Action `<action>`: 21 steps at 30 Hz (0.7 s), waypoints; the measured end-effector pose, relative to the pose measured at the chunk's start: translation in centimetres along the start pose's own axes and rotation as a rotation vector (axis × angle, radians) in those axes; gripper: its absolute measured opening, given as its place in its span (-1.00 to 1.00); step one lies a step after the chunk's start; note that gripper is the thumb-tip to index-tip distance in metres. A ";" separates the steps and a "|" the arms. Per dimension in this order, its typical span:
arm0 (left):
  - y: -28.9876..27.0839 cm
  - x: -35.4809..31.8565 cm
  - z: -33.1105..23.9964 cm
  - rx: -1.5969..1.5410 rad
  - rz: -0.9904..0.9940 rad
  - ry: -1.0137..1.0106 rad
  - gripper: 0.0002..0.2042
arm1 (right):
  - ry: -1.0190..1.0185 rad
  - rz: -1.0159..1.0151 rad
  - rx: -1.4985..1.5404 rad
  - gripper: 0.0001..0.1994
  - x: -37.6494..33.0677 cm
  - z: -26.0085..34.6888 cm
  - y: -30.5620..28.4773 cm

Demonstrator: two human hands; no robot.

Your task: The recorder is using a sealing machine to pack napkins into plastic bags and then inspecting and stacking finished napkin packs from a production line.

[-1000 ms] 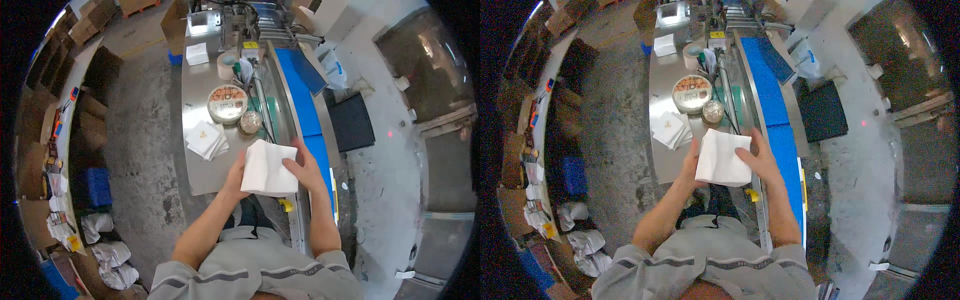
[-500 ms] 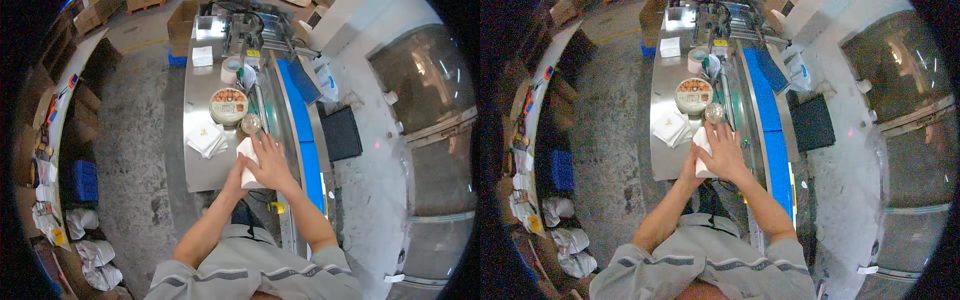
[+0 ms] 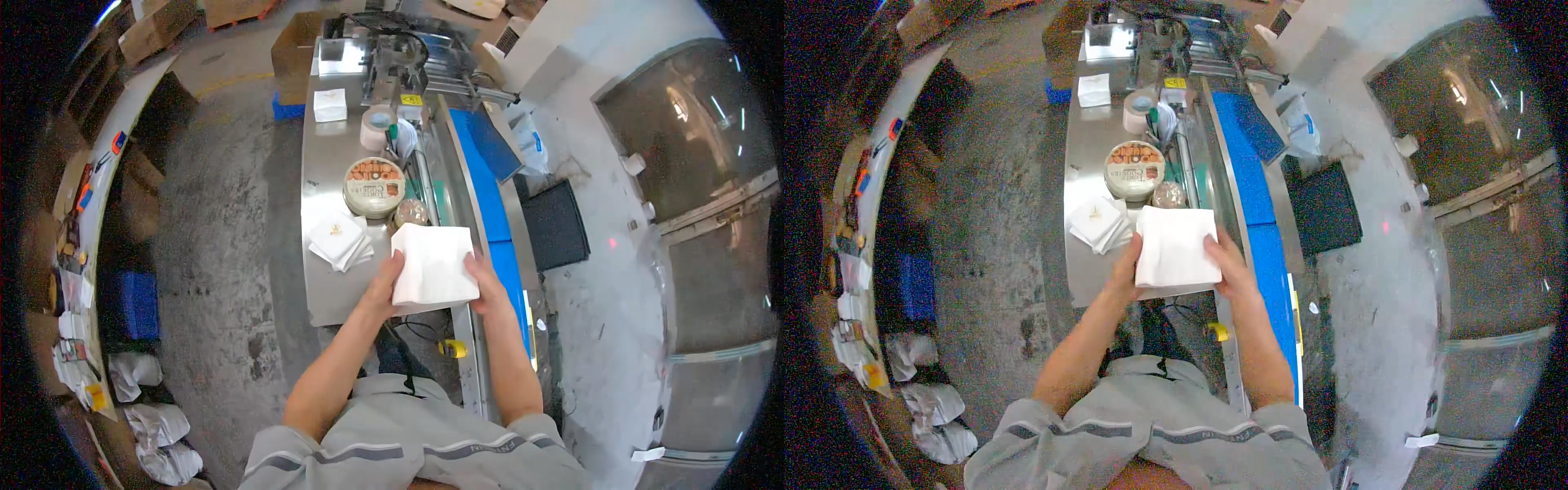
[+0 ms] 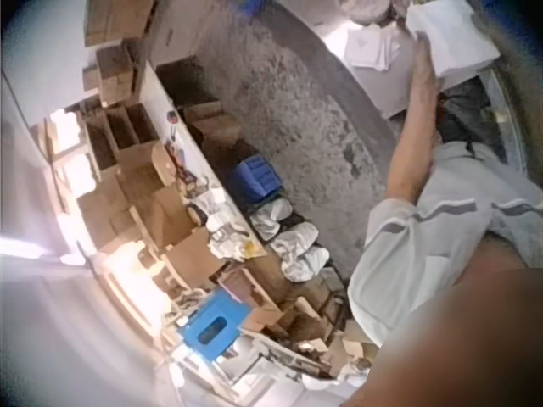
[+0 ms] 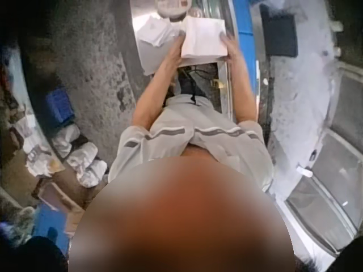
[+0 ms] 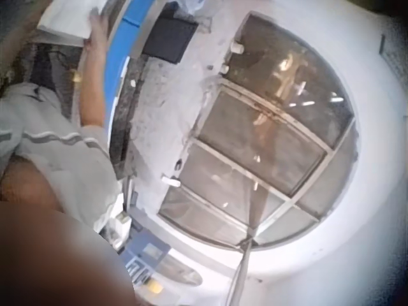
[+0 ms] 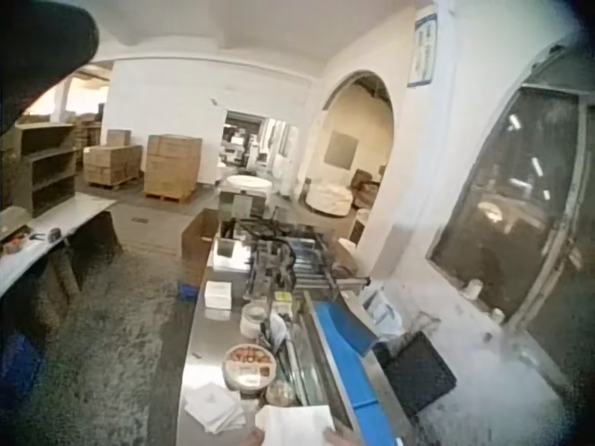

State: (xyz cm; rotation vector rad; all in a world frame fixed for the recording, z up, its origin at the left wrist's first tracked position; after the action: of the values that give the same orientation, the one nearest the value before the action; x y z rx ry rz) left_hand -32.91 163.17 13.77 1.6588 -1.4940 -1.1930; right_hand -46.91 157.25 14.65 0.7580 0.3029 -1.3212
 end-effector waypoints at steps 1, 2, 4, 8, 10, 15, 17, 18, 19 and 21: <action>-0.8 0.3 0.2 0.080 -0.097 -0.035 -0.31 | -0.108 0.035 -0.116 -0.24 -0.2 1.1 0.6; -1.7 0.5 0.3 0.162 -0.193 -0.070 -0.30 | -0.216 0.070 -0.232 -0.21 -0.4 2.0 1.2; -0.1 0.5 -1.1 0.189 -0.146 -0.065 -0.29 | -0.230 0.046 -0.227 -0.19 -0.6 2.3 0.7; -0.4 0.4 -2.3 0.470 -0.143 -0.093 -0.28 | -0.331 0.068 -0.351 -0.13 -0.7 3.1 0.3; -0.3 0.5 -2.8 0.533 -0.148 -0.101 -0.27 | -0.325 0.068 -0.332 -0.15 -0.6 3.3 0.2; 1.5 1.4 -3.4 0.422 -0.135 -0.066 -0.39 | -0.194 0.205 0.096 -0.23 0.3 2.8 -1.6; 2.3 2.0 -3.8 0.360 -0.152 -0.030 -0.45 | -0.128 0.210 0.248 -0.17 0.1 1.6 -1.1; 2.9 2.6 -4.2 0.350 -0.137 0.014 -0.43 | -0.052 0.218 0.392 -0.12 0.1 1.0 -0.8; 3.2 2.9 -4.5 0.337 -0.130 0.057 -0.40 | -0.100 0.186 0.366 -0.19 -0.5 1.2 -0.9; 3.0 4.0 -4.7 0.414 -0.189 0.112 -0.39 | -0.224 0.172 0.357 -0.19 -1.0 2.4 -0.5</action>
State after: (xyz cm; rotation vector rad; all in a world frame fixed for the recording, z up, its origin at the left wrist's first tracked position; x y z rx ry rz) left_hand -30.08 158.08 17.47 2.1428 -1.6194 -0.9042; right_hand -48.16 156.39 16.83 0.9018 -0.1803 -1.2970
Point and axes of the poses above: each hand's wrist, its own x-axis towards the middle knuckle, its own y-axis out of the palm, z = x × y, the point moved 9 cm from there along x, towards the middle knuckle, and after that the axes turned 9 degrees about -z, right-handed, at the moved point
